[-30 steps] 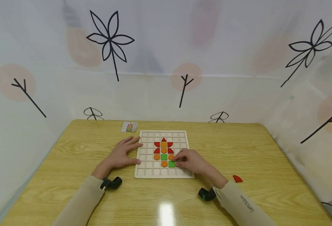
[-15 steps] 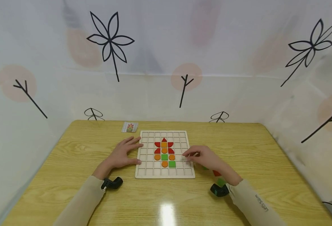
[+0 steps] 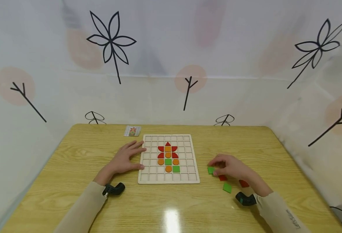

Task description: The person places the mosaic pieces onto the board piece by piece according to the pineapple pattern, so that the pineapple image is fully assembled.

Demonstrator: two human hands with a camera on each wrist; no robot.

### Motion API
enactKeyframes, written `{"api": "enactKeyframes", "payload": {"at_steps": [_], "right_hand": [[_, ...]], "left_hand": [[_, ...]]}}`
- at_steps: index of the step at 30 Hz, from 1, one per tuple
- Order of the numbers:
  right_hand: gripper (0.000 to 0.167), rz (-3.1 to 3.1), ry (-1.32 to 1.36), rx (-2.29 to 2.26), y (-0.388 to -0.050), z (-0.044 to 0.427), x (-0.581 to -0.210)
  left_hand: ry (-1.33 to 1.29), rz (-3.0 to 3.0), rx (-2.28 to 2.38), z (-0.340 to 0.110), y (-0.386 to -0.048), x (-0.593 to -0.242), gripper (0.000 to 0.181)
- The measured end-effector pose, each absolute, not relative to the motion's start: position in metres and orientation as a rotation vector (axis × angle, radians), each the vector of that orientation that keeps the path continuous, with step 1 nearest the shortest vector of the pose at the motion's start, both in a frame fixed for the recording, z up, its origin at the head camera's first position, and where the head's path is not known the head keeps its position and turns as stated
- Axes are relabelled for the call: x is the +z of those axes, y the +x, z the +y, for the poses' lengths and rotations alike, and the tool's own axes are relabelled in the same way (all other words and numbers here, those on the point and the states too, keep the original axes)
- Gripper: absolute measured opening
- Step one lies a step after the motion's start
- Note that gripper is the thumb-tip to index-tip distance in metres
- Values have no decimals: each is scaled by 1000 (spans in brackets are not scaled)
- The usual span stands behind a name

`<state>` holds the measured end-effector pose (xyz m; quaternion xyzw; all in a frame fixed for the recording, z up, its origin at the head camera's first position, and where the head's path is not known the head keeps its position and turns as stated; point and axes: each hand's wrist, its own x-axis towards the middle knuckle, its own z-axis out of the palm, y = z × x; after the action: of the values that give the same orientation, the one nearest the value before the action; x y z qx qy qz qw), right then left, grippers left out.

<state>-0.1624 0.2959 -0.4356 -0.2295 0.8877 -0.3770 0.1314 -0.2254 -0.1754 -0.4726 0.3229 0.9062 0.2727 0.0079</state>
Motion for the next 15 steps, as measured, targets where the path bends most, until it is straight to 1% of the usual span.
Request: {"api": "enactKeyframes", "payload": {"at_steps": [3, 11, 15], "right_hand": [[31, 2561, -662, -1056, -163, 295, -434], [21, 2566, -668, -1015, -163, 288, -433], [20, 2553, -642, -1030, -162, 285, -433]], "left_hand": [[1002, 2831, 848, -176, -225, -473, 77], [1015, 2832, 854, -176, -225, -473, 76], [1019, 2830, 859, -176, -225, -473, 76]]}}
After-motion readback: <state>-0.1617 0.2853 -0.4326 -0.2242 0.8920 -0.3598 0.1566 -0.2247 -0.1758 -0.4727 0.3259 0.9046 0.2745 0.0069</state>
